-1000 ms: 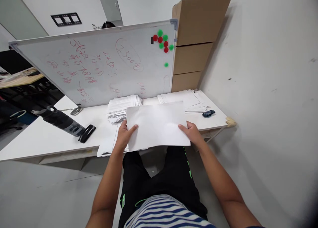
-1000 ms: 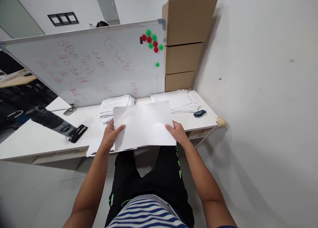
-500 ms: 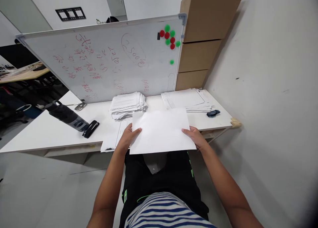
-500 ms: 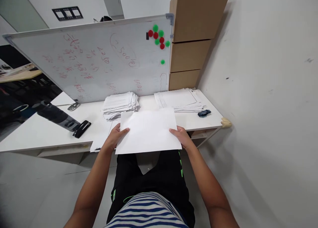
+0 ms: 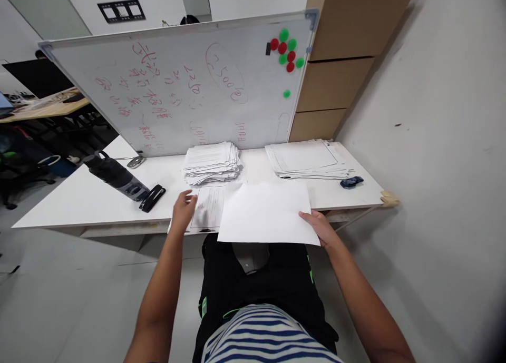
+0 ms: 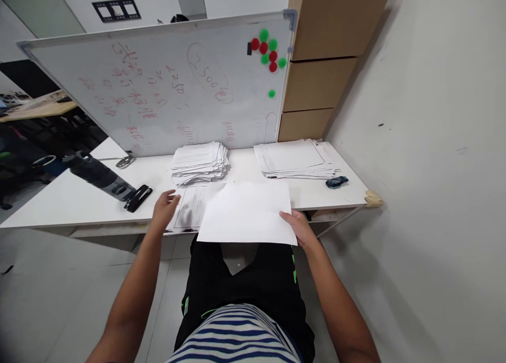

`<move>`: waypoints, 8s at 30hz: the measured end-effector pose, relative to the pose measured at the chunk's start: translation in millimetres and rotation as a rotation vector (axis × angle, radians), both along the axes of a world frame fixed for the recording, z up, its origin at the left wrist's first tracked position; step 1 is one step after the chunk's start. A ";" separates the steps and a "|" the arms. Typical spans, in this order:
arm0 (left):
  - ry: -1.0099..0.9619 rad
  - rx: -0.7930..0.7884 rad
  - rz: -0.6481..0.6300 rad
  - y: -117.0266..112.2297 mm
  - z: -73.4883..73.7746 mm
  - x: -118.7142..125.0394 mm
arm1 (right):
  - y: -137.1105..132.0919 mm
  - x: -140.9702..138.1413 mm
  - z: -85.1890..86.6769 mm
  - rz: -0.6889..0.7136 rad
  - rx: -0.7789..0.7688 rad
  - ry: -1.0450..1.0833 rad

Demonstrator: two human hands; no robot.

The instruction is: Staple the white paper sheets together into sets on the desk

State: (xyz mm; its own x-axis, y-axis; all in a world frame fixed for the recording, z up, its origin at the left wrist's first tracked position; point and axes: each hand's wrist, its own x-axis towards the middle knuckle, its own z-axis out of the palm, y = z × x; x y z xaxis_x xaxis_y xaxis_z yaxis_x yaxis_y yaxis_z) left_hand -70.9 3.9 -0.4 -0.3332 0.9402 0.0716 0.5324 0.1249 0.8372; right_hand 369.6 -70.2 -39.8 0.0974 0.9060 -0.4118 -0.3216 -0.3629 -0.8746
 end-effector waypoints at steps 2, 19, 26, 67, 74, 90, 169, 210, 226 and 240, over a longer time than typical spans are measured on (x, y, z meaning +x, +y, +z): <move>0.287 0.017 0.115 13.7 -1.0 -33.9 | -6.1 1.3 -6.9 -0.017 -0.028 0.007; 0.527 -0.135 0.177 46.8 -45.9 -162.8 | -25.8 -22.5 -25.8 -0.030 -0.123 0.143; 0.533 -0.049 -0.170 18.6 -26.6 -119.3 | -6.8 -48.5 -17.1 0.053 -0.072 0.142; 0.605 -0.151 -0.380 40.3 -9.2 -55.9 | 111.6 -107.4 -11.1 0.415 0.174 -0.061; 0.448 0.011 -0.286 76.2 3.2 -13.3 | 107.0 -104.3 -9.8 0.403 0.184 -0.085; 0.828 -0.038 -0.123 104.7 -37.8 32.7 | 103.6 -101.5 -28.1 0.375 0.252 -0.156; 0.609 0.059 0.411 48.2 -68.0 -126.6 | 113.7 -113.7 -16.1 0.620 0.059 -0.383; 0.644 0.054 0.403 48.0 -61.7 -126.3 | 189.4 -34.6 -37.7 -0.047 0.224 -1.513; 0.687 0.035 0.437 52.6 -61.5 -124.5 | 187.0 -36.7 -43.5 0.019 0.506 -1.667; 0.671 0.027 0.437 52.7 -57.5 -120.4 | 191.3 -35.4 -45.0 0.029 0.464 -1.637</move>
State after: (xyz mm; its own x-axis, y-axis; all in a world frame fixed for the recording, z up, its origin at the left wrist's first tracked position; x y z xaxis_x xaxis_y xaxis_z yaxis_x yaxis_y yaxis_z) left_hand -191.2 56.7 -57.9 -0.5483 0.7298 0.4084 0.8313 0.4224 0.3614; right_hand 334.2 121.1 -84.8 0.1018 0.9214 0.3750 0.9583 0.0104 -0.2857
